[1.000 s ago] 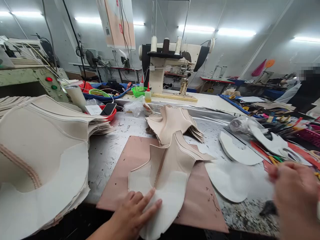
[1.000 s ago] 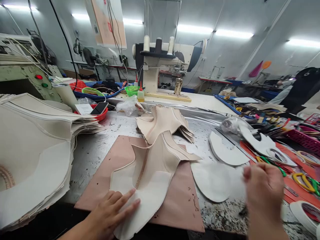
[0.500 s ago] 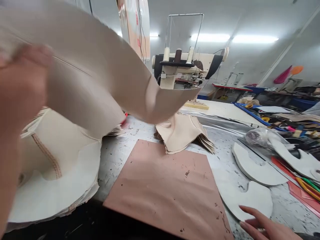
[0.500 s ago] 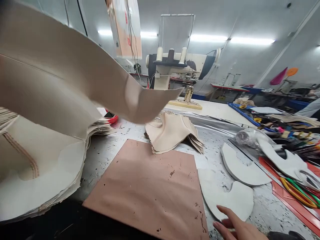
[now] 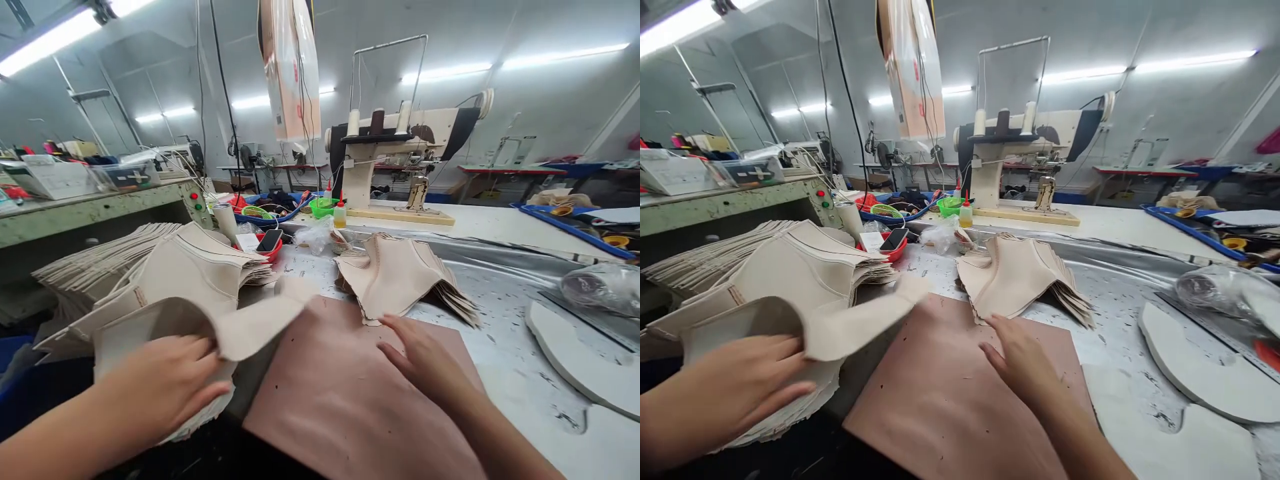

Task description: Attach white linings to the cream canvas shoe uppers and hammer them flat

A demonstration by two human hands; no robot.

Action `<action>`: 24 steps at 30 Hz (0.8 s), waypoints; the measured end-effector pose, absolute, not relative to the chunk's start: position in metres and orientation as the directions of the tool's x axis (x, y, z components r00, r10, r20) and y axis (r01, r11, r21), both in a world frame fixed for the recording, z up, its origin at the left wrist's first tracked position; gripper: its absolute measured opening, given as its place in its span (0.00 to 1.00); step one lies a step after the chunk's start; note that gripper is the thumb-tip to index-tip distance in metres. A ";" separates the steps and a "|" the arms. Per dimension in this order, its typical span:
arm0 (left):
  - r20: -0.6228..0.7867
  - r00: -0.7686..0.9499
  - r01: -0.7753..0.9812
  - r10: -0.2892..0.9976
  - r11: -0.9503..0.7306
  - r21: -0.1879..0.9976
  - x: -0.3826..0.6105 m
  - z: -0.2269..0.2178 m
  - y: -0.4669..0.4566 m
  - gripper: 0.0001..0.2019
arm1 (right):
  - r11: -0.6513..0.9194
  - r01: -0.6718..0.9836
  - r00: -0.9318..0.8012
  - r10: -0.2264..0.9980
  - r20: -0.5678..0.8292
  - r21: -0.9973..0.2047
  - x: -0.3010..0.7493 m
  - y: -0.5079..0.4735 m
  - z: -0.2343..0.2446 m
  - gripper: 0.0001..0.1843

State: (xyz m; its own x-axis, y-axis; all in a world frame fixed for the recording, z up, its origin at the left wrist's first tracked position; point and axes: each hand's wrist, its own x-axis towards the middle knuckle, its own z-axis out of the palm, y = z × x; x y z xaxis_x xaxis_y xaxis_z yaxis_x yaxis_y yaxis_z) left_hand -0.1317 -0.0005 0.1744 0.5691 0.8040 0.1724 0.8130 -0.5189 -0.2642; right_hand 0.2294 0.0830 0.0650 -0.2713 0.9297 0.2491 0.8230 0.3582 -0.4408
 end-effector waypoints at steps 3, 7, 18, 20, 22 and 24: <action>0.063 0.779 0.595 0.623 -0.705 -0.386 -0.120 0.174 0.044 0.14 | 0.384 0.842 -0.237 0.894 0.380 -0.379 0.186 0.123 0.064 0.29; 0.089 0.742 0.643 0.665 -0.668 -0.375 -0.132 0.171 0.079 0.16 | 0.397 0.860 -0.196 0.836 0.512 -0.320 0.161 0.143 0.059 0.27; -0.174 0.671 0.637 0.721 -0.680 -0.363 -0.084 0.234 0.116 0.03 | 0.514 0.803 -0.234 0.736 0.635 -0.300 0.129 0.131 0.036 0.14; -0.045 0.600 0.727 0.799 -0.568 -0.387 -0.091 0.254 0.120 0.07 | 0.464 0.769 -0.126 0.785 0.607 -0.440 0.141 0.141 0.035 0.12; 0.149 0.516 0.818 0.843 -0.434 -0.376 -0.112 0.272 0.116 0.11 | 0.405 0.646 -0.027 0.859 0.512 -0.646 0.157 0.152 0.036 0.10; 0.350 0.396 0.904 0.849 -0.294 -0.312 -0.144 0.281 0.104 0.15 | 0.352 0.512 0.034 0.903 0.427 -0.783 0.175 0.164 0.040 0.10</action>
